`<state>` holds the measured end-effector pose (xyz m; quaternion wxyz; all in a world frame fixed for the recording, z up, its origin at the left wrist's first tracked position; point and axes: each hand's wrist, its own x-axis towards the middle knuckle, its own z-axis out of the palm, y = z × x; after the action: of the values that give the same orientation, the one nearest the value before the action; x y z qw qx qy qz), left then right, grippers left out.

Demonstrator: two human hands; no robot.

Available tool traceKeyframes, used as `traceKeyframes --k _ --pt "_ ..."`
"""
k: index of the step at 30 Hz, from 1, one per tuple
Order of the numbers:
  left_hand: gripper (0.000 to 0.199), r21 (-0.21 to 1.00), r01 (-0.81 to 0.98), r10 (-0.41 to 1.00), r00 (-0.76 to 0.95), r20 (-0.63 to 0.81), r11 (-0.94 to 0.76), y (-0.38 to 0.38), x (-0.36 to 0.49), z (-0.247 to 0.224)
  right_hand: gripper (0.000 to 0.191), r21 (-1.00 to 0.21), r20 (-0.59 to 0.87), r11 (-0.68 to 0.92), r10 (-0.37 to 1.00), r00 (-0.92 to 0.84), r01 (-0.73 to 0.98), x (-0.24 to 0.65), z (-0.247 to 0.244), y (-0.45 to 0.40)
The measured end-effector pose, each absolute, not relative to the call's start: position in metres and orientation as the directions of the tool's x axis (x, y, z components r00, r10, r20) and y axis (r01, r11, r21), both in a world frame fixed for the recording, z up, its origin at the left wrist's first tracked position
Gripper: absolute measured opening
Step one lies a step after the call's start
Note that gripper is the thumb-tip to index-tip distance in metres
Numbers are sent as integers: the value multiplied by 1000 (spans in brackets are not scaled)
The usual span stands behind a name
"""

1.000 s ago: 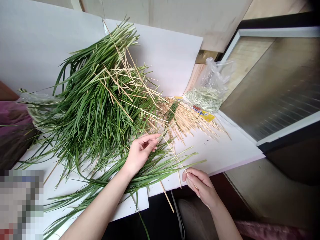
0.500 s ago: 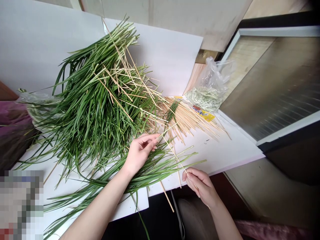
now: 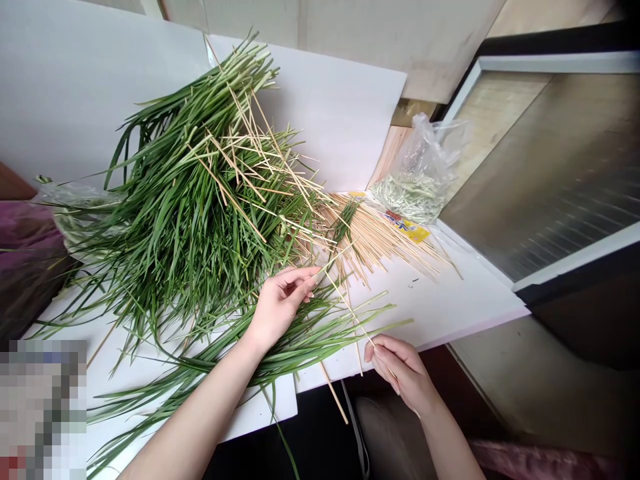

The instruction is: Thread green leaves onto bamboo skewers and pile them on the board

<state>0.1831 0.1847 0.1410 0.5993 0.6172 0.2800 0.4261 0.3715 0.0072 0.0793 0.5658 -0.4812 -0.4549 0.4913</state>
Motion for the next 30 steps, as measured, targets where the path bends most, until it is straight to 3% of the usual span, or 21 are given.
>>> traceKeyframes --k 17,30 --pt "27 978 -164 849 492 193 -127 185 183 141 35 -992 45 56 994 103 -115 372 79 7" --pt "24 932 -24 836 434 335 -360 183 181 142 35 -991 49 60 994 97 -122 372 79 8"
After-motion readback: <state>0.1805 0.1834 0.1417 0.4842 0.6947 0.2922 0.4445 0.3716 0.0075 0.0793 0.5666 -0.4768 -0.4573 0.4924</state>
